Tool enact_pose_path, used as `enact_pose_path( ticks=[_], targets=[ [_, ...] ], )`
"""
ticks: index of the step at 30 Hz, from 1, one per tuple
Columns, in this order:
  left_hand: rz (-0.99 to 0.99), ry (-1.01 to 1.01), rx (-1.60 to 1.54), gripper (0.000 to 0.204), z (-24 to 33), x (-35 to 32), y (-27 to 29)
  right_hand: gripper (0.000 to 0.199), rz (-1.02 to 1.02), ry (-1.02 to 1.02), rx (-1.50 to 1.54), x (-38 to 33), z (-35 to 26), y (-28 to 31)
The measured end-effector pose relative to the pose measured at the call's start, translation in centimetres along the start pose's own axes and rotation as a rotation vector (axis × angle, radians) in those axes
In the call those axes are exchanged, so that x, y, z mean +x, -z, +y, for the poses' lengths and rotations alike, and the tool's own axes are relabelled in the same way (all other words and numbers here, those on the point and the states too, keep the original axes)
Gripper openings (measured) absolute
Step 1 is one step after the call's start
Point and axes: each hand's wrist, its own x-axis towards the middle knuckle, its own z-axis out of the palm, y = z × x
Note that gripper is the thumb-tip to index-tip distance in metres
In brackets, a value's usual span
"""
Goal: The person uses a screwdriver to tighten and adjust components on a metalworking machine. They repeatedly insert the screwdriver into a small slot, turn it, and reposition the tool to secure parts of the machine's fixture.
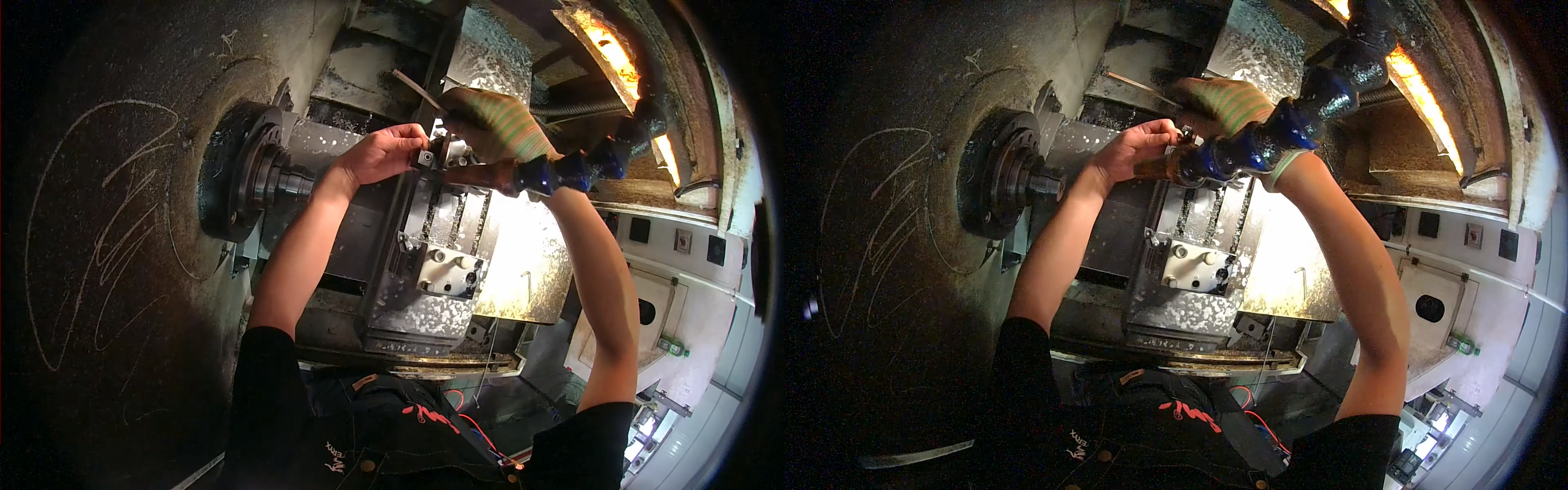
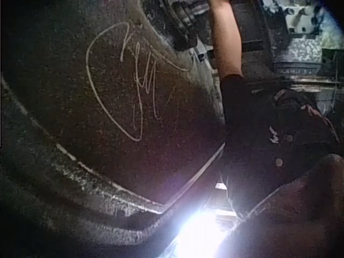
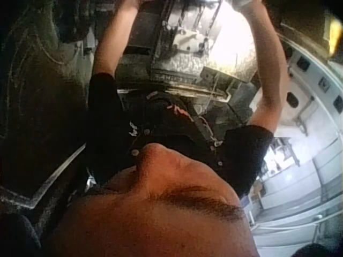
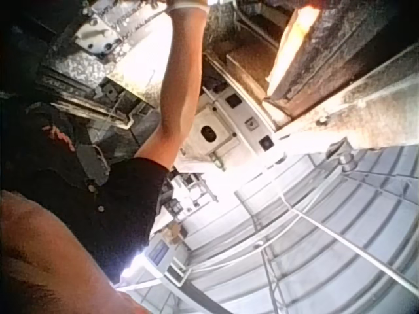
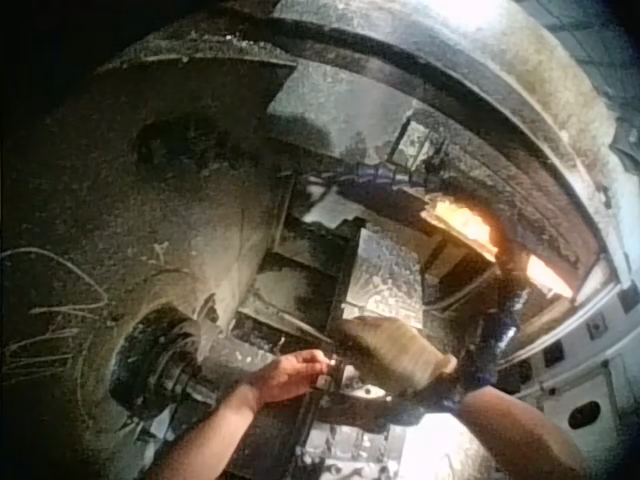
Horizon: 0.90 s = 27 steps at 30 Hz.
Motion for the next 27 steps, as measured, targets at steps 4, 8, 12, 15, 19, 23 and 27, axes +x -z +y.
enact_pose_path(
  ticks=[4,8,12,15,19,23,27],
  targets=[
    [0.028,0.020,0.018,0.008,0.4,-0.1,-0.3,0.028,-0.065,-0.022,-0.005,0.1,0.1,-0.2],
    [0.024,0.008,0.070,0.010,0.3,-0.1,0.0,0.030,-0.065,-0.057,0.074,0.0,-0.1,-0.2],
    [0.010,0.000,0.018,0.010,0.1,-0.3,-0.4,0.031,-0.051,0.115,-0.049,-0.2,-0.2,0.2],
    [0.018,0.014,0.009,0.011,0.2,-0.4,-0.5,0.029,-0.085,0.005,-0.009,-0.2,-1.1,0.3],
    [0.051,0.050,0.036,0.011,0.8,-0.5,-0.8,0.027,-0.118,0.025,0.093,0.0,-0.9,0.2],
    [0.064,0.102,0.083,0.014,0.9,-0.5,-0.6,0.030,-0.142,0.143,0.041,0.2,-0.2,-0.2],
    [0.123,0.064,0.043,0.018,0.5,-0.4,-0.9,0.026,-0.221,0.189,-0.091,0.8,-0.3,-0.9]
  ],
)
